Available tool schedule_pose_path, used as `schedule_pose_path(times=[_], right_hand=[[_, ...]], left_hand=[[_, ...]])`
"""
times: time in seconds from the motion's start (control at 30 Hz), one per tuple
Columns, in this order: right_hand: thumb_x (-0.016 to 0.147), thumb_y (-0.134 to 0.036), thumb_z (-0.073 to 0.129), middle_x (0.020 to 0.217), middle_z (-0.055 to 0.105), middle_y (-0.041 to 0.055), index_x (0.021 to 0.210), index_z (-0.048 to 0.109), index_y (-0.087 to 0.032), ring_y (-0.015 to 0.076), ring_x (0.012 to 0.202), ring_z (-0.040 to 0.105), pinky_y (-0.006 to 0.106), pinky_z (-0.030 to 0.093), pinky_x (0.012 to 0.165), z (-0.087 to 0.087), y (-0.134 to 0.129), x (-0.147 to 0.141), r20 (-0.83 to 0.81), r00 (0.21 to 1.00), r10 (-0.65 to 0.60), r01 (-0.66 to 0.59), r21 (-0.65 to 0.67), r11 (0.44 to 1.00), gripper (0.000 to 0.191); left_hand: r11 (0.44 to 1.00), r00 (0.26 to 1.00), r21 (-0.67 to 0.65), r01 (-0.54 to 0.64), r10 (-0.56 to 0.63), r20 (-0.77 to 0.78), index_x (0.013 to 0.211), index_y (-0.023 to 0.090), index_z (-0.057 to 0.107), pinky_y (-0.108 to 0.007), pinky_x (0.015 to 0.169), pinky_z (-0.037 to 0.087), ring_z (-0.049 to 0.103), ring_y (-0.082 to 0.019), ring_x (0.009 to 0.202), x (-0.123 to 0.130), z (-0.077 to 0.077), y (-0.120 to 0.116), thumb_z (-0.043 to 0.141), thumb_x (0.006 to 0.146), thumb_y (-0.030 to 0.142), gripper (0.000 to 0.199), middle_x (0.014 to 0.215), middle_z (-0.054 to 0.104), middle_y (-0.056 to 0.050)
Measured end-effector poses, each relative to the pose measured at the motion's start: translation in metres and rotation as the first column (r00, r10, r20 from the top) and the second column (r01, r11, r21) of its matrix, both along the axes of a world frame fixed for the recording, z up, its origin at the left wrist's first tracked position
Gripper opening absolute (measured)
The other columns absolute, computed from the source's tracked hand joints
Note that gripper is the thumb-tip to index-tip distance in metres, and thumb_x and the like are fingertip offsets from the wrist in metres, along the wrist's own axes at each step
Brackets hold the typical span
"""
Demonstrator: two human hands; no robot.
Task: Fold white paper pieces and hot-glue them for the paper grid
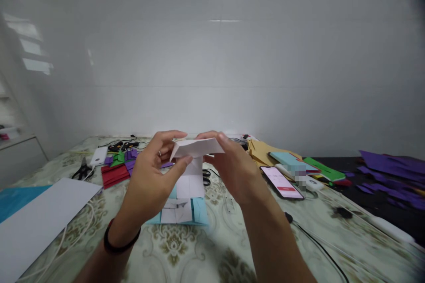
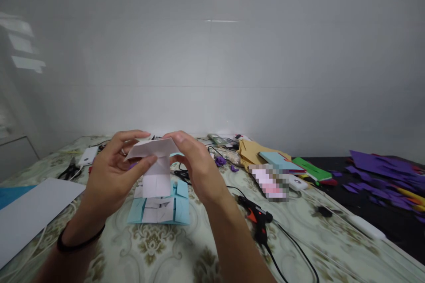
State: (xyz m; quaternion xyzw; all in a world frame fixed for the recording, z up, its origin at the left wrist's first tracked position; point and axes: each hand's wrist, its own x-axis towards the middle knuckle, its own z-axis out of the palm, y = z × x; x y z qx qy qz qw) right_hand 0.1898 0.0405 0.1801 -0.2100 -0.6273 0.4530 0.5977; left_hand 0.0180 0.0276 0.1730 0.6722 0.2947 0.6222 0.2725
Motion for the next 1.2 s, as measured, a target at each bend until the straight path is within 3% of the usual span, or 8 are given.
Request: schedule_pose_path(times=[0.1,0.23,0.5,0.73,0.87,0.93,1.07,1.2], right_hand=[[0.096,-0.055,0.065,0.089,0.064,0.0038,0.088,0.074,-0.023,0.0186,0.085,0.059,0.028,0.052,0.072,-0.002,0.002,0.004,0.074,0.997,0.03,-0.03,0.0,1.0,0.035],[0.097,-0.057,0.062,0.087,0.062,0.0037,0.09,0.074,-0.023,0.0179,0.082,0.058,0.026,0.052,0.068,-0.003,0.001,0.003,0.084,0.996,0.032,-0.031,-0.013,0.999,0.037],[0.095,-0.044,0.07,0.082,0.063,0.0004,0.086,0.076,-0.022,0.0124,0.073,0.055,0.022,0.048,0.062,-0.002,0.0,0.004,0.076,0.997,0.031,-0.031,-0.003,1.0,0.025],[0.095,-0.043,0.073,0.065,0.059,-0.0035,0.082,0.074,-0.02,0.0107,0.06,0.053,0.024,0.044,0.058,-0.004,0.002,0.005,0.089,0.995,-0.035,0.032,0.032,0.999,0.026],[0.093,-0.043,0.075,0.064,0.061,-0.0026,0.08,0.074,-0.02,0.0114,0.059,0.055,0.024,0.045,0.056,-0.001,-0.001,0.007,0.13,0.985,-0.116,0.109,0.061,0.992,0.026],[0.092,-0.043,0.075,0.064,0.062,-0.0021,0.08,0.075,-0.019,0.0116,0.058,0.055,0.024,0.046,0.055,0.001,-0.002,0.007,0.148,0.979,-0.14,0.13,0.073,0.989,0.026],[0.09,-0.042,0.077,0.065,0.064,-0.0016,0.08,0.076,-0.019,0.0115,0.059,0.057,0.024,0.045,0.055,0.002,-0.002,0.008,0.157,0.973,-0.167,0.154,0.087,0.984,0.025],[0.089,-0.043,0.078,0.066,0.066,-0.0011,0.081,0.077,-0.019,0.0117,0.059,0.058,0.024,0.046,0.056,0.002,-0.002,0.009,0.163,0.966,-0.201,0.188,0.089,0.978,0.025]], left_hand=[[1.0,1.0,0.024,-0.004,0.005,-0.031,0.126,0.031,0.073,-0.029,0.085,0.064,0.076,-0.019,0.098,-0.001,0.0,0.0,0.075,0.089,0.018,0.039,0.113,0.078,-0.003],[0.994,0.994,0.102,-0.028,0.039,-0.106,0.113,0.031,0.081,-0.029,0.092,0.062,0.075,-0.02,0.106,-0.004,0.002,0.0,0.07,0.089,0.01,0.034,0.116,0.08,-0.002],[0.986,0.983,0.153,-0.069,0.093,-0.157,0.093,0.027,0.083,-0.024,0.074,0.058,0.074,-0.017,0.087,-0.007,0.004,-0.003,0.071,0.082,0.004,0.029,0.097,0.081,-0.001],[0.999,0.994,0.029,0.034,-0.031,-0.102,0.096,0.025,0.081,-0.024,0.07,0.058,0.074,-0.019,0.089,-0.011,0.006,-0.003,0.074,0.085,0.013,0.018,0.101,0.08,-0.004],[0.984,0.985,0.058,0.167,-0.164,-0.061,0.1,0.025,0.082,-0.031,0.079,0.058,0.073,-0.022,0.093,-0.014,0.002,-0.001,0.065,0.098,0.032,0.019,0.101,0.079,-0.006],[0.989,0.99,0.066,0.133,-0.129,-0.06,0.095,0.025,0.082,-0.03,0.08,0.057,0.073,-0.021,0.092,-0.013,0.002,-0.001,0.062,0.101,0.034,0.023,0.097,0.079,-0.005],[0.999,0.995,0.053,0.012,-0.007,-0.103,0.089,0.024,0.082,-0.024,0.075,0.057,0.073,-0.016,0.084,-0.01,0.005,-0.001,0.073,0.094,0.024,0.01,0.089,0.081,-0.001],[1.0,1.0,0.022,0.014,-0.013,-0.02,0.092,0.024,0.081,-0.022,0.07,0.058,0.075,-0.016,0.083,-0.008,0.007,0.0,0.078,0.088,0.021,0.006,0.09,0.081,-0.002]])
